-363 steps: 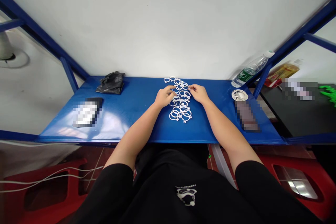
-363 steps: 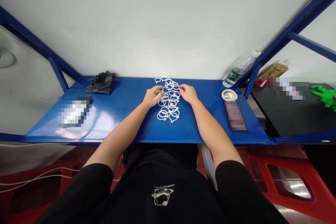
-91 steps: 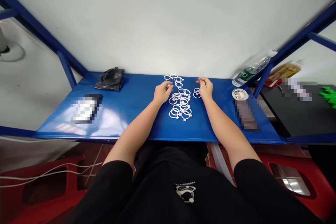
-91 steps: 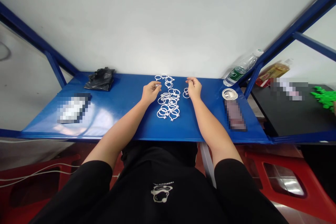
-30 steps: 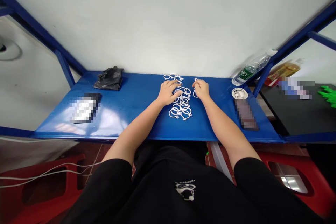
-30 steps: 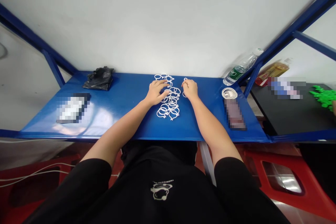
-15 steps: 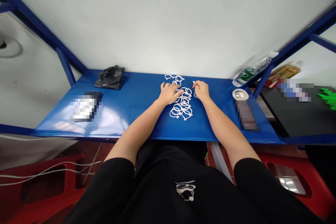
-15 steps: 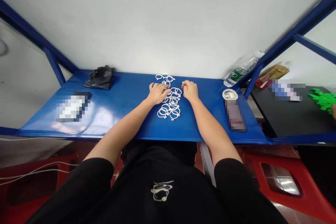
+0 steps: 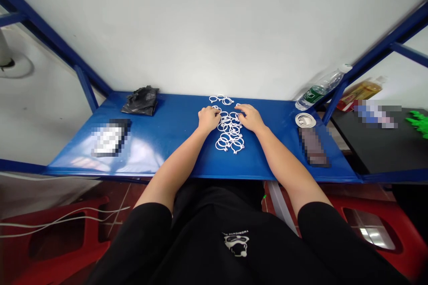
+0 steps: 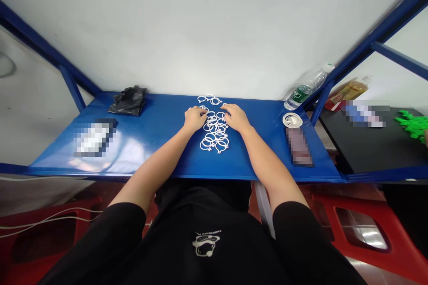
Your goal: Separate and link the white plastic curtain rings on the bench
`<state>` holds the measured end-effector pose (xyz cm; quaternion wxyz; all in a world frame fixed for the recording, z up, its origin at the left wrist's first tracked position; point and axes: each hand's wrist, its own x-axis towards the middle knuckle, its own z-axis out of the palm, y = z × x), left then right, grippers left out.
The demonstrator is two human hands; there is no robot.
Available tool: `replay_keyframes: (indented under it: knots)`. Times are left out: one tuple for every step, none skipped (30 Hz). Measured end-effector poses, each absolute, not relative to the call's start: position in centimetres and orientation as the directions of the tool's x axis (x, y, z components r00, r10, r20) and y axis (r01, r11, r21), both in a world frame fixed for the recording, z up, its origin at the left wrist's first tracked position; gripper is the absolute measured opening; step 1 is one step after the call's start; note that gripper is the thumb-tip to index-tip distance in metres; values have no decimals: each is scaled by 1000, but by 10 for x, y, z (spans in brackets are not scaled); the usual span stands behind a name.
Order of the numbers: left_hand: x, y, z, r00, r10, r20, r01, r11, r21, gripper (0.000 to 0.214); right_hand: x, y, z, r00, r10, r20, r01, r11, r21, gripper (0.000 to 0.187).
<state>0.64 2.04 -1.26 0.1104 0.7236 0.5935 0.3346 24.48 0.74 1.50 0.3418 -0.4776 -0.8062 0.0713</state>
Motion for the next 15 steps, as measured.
replay_keyframes:
  knots:
    - [6, 20, -13, 64, 931, 359, 788, -268, 554, 20, 245, 7, 16, -306, 818, 488, 726, 532, -435, 44]
    - [6, 20, -13, 57, 930, 364, 787, -266, 557, 18, 245, 6, 17, -297, 819, 491, 733, 525, -433, 43]
    - [5, 19, -12, 50, 929, 367, 780, -265, 566, 17, 245, 6, 17, -284, 824, 491, 741, 513, -433, 43]
    - [4, 19, -11, 43, 928, 369, 769, -266, 581, 16, 246, 6, 17, -268, 830, 490, 749, 499, -436, 44]
    - [3, 18, -10, 39, 926, 375, 753, -274, 598, 16, 246, 6, 17, -253, 836, 486, 755, 485, -441, 45]
    - [2, 18, -9, 41, 922, 385, 732, -290, 617, 17, 247, 6, 17, -242, 841, 483, 759, 475, -446, 45]
    - [1, 17, -8, 49, 915, 400, 706, -315, 634, 18, 247, 6, 17, -239, 844, 481, 761, 471, -447, 45]
    - [0, 16, -6, 62, 905, 421, 680, -347, 646, 20, 247, 6, 17, -241, 842, 482, 761, 472, -444, 44]
    - [-1, 16, -5, 79, 891, 446, 653, -384, 652, 21, 246, 6, 17, -246, 838, 488, 761, 479, -438, 42]
    - [-2, 15, -4, 93, 875, 475, 629, -421, 654, 21, 246, 6, 17, -251, 828, 501, 761, 488, -427, 41]
    - [-3, 15, -3, 101, 858, 503, 607, -454, 652, 21, 246, 5, 17, -254, 814, 522, 759, 502, -414, 40]
    - [-3, 14, -3, 102, 841, 531, 590, -481, 649, 21, 245, 5, 18, -257, 796, 547, 755, 519, -400, 39]
    - [-3, 14, -3, 100, 825, 556, 574, -504, 645, 21, 245, 4, 18, -259, 776, 575, 750, 537, -387, 38]
    - [-3, 14, -3, 98, 811, 576, 559, -524, 642, 20, 244, 3, 18, -259, 755, 602, 743, 554, -375, 38]
    - [-2, 14, -3, 98, 799, 593, 546, -542, 639, 20, 243, 2, 18, -261, 738, 623, 739, 568, -363, 37]
